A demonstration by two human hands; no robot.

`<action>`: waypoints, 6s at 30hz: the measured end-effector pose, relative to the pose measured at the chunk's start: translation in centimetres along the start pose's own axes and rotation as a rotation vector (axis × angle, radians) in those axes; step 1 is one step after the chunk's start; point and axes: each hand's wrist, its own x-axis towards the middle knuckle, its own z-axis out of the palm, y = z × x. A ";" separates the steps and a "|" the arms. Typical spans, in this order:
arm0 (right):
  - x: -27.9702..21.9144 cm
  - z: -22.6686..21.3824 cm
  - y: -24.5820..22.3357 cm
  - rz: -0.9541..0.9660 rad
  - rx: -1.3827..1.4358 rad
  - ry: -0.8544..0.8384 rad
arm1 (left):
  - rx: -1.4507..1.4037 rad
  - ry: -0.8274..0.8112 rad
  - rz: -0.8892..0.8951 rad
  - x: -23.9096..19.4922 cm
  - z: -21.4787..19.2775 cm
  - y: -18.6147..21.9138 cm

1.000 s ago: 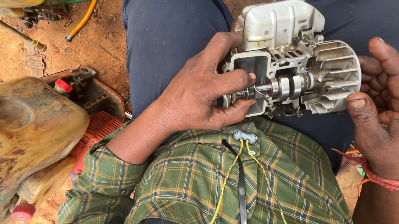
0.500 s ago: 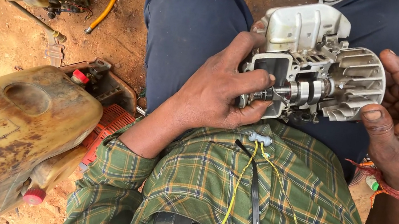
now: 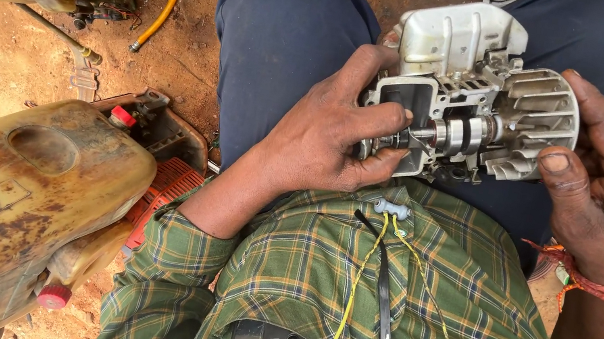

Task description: The person sits on the ground with a small engine on their lap and uses a screwdriver to unscrew fasteners from the engine. They then pull the engine apart, remove the crankshaft-side cover, and handle the crankshaft and internal parts while repositioning the engine.

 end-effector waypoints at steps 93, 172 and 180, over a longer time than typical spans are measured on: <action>3.8 5.9 -8.1 -0.461 -0.869 -0.197 | -0.207 -0.046 0.049 -1.3 -1.5 -0.2; 1.9 8.9 -0.6 -0.527 -0.264 0.284 | 0.238 0.092 0.160 2.2 -9.3 7.8; 1.8 9.3 0.4 -0.502 -0.198 0.249 | 0.234 0.366 -0.394 -0.7 -9.0 2.9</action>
